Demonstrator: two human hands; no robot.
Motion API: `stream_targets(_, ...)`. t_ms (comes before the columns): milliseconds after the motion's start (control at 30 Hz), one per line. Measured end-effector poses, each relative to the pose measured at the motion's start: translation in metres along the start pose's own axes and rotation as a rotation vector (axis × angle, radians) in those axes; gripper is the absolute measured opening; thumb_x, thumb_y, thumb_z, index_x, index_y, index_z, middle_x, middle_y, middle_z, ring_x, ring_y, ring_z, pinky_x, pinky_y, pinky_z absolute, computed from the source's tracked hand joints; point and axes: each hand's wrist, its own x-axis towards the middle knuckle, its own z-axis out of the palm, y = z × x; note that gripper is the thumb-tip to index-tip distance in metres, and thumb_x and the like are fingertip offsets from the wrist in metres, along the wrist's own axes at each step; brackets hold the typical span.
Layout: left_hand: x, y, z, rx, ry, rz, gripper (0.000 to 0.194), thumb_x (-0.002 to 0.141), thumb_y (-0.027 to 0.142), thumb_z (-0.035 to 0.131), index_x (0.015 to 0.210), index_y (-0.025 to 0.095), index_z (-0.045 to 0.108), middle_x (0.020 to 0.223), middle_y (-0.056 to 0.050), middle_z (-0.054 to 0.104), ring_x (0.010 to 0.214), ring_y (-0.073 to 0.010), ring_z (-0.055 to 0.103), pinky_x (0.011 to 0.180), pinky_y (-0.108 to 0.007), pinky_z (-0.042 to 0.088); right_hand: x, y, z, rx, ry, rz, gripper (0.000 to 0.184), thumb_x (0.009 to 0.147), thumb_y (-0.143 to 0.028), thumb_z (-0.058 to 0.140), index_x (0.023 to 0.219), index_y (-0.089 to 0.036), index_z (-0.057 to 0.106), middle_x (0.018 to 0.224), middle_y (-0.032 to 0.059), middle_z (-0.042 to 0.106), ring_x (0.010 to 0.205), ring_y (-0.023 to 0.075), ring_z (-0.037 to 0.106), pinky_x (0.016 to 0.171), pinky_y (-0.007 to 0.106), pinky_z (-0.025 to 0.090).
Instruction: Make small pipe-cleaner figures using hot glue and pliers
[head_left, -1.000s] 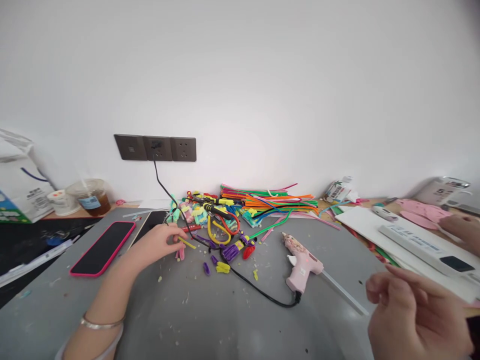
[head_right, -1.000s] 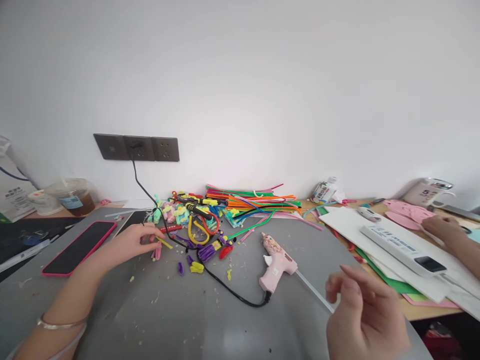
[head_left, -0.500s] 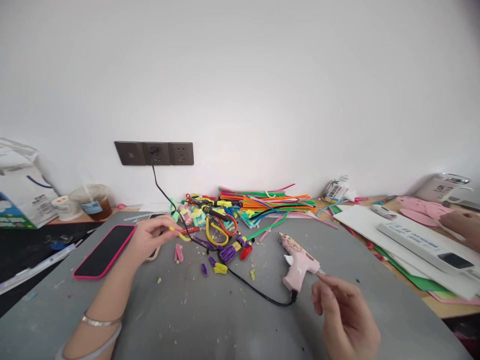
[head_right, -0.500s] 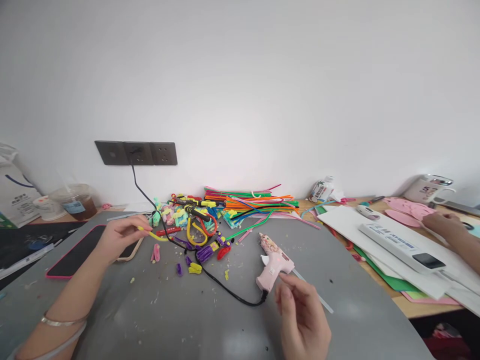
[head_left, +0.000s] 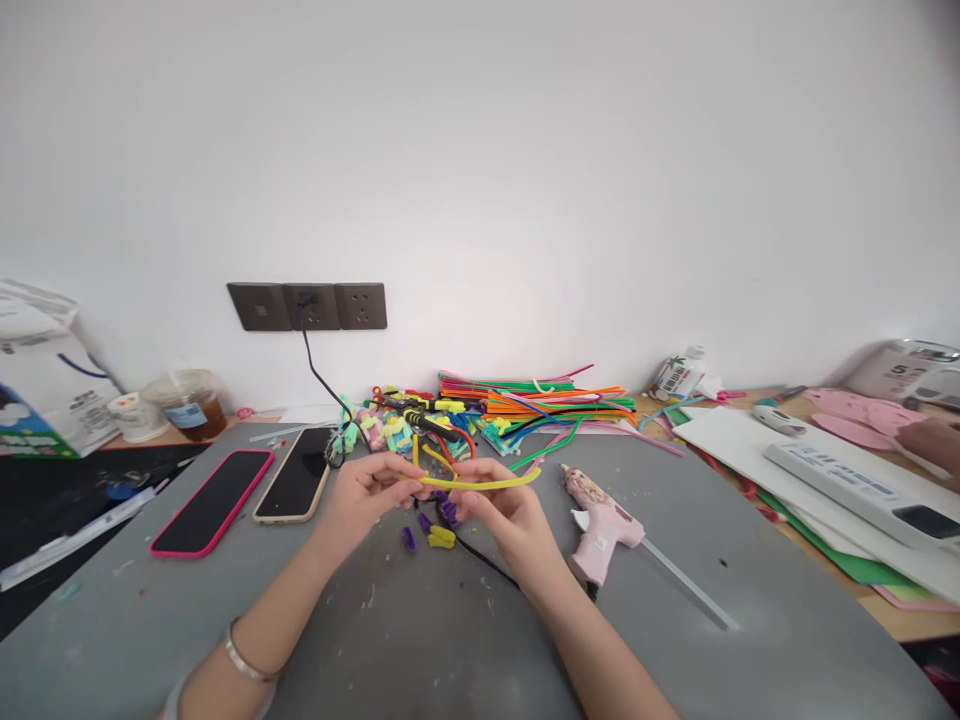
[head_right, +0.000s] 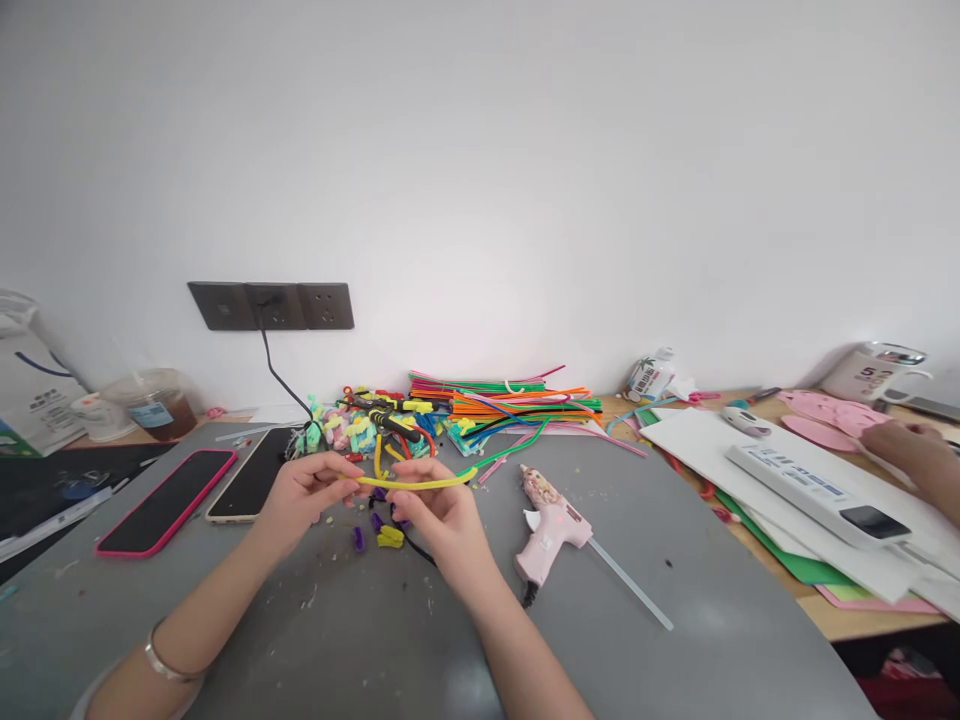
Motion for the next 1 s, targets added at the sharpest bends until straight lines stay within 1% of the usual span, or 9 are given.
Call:
stream_targets(100,0.000,-0.006,0.005,0.116,-0.004,0.099,0.024,0.079,0.039,0.076,0.080,0.015,0.074,0.075,-0.008,0.079,0.069,-0.0210,0.075,0.060,-0.026,0.058,0.020,0.005,0.006,0.126,0.003,0.048,0.029,0.080,-0.047,0.076,0.086,-0.020,0.068,0.070,0.0004,0.067,0.063,0.0141,0.061,0.066,0.027,0.051)
stream_targets(300,0.000,-0.016,0.008,0.435,0.029,0.540,0.009,0.088,0.025,0.069,0.088,0.019,0.076,0.081,-0.006,0.075,0.069,-0.0147,0.069,0.056,-0.021,0.053,0.036,0.012,0.002,0.163,0.042,0.097,0.031,0.076,-0.046,0.080,0.090,-0.021,0.069,0.066,-0.0033,0.065,0.059,0.0115,0.058,0.063,0.024,0.048)
stream_targets(400,-0.002,-0.017,0.011,0.534,0.034,0.618,0.008,0.089,0.021,0.067,0.092,0.018,0.075,0.082,-0.005,0.070,0.070,-0.0133,0.065,0.056,-0.020,0.050,0.033,0.012,-0.002,0.148,0.067,0.116,0.033,0.075,-0.048,0.080,0.089,-0.020,0.069,0.066,-0.0032,0.064,0.059,0.0117,0.058,0.062,0.025,0.048)
stream_targets(567,-0.002,-0.018,0.012,0.590,0.044,0.552,0.011,0.091,0.018,0.062,0.086,0.019,0.071,0.080,-0.003,0.066,0.065,-0.0114,0.061,0.056,-0.019,0.047,0.024,0.012,-0.007,0.019,0.011,0.134,0.033,0.079,-0.051,0.075,0.087,-0.020,0.068,0.070,-0.0005,0.065,0.062,0.0139,0.060,0.065,0.027,0.050)
stream_targets(667,0.002,-0.019,0.006,0.578,0.100,0.444,0.013,0.090,0.020,0.061,0.083,0.020,0.072,0.080,-0.003,0.066,0.063,-0.0120,0.060,0.052,-0.020,0.045,0.025,0.011,-0.011,-0.178,0.005,0.001,0.032,0.086,-0.047,0.065,0.101,-0.019,0.068,0.082,0.0041,0.070,0.070,0.0175,0.065,0.069,0.030,0.052)
stream_targets(733,0.004,-0.020,0.001,0.551,0.156,0.361,0.013,0.089,0.023,0.062,0.082,0.020,0.073,0.080,-0.003,0.067,0.061,-0.0124,0.059,0.053,-0.021,0.045,0.033,0.007,-0.013,-0.451,0.045,-0.106,0.029,0.094,-0.038,0.051,0.109,-0.018,0.066,0.093,0.0077,0.072,0.080,0.0198,0.067,0.072,0.030,0.053)
stream_targets(833,0.008,-0.021,-0.007,0.400,0.292,0.238,0.012,0.086,0.030,0.066,0.084,0.019,0.071,0.080,-0.003,0.070,0.063,-0.0145,0.061,0.057,-0.024,0.049,0.056,0.001,-0.012,-1.033,0.065,-0.187,0.033,0.098,-0.020,0.036,0.118,-0.017,0.062,0.108,0.0114,0.070,0.097,0.0210,0.067,0.083,0.031,0.053)
stream_targets(933,0.012,-0.023,-0.014,0.176,0.422,0.154,0.021,0.079,0.036,0.073,0.088,0.018,0.067,0.081,-0.004,0.070,0.070,-0.0171,0.066,0.058,-0.024,0.052,0.087,0.004,-0.002,-1.276,0.024,-0.155,0.024,0.093,-0.018,0.051,0.112,-0.015,0.066,0.113,0.0154,0.069,0.107,0.0273,0.063,0.093,0.038,0.048)
stream_targets(1000,0.016,-0.025,-0.017,0.052,0.441,0.125,0.030,0.072,0.039,0.078,0.089,0.017,0.066,0.080,-0.004,0.070,0.071,-0.0175,0.067,0.058,-0.024,0.054,0.108,0.012,0.010,-1.373,0.013,-0.106,0.021,0.088,-0.025,0.063,0.103,-0.012,0.069,0.111,0.0215,0.068,0.110,0.0354,0.061,0.095,0.047,0.045)
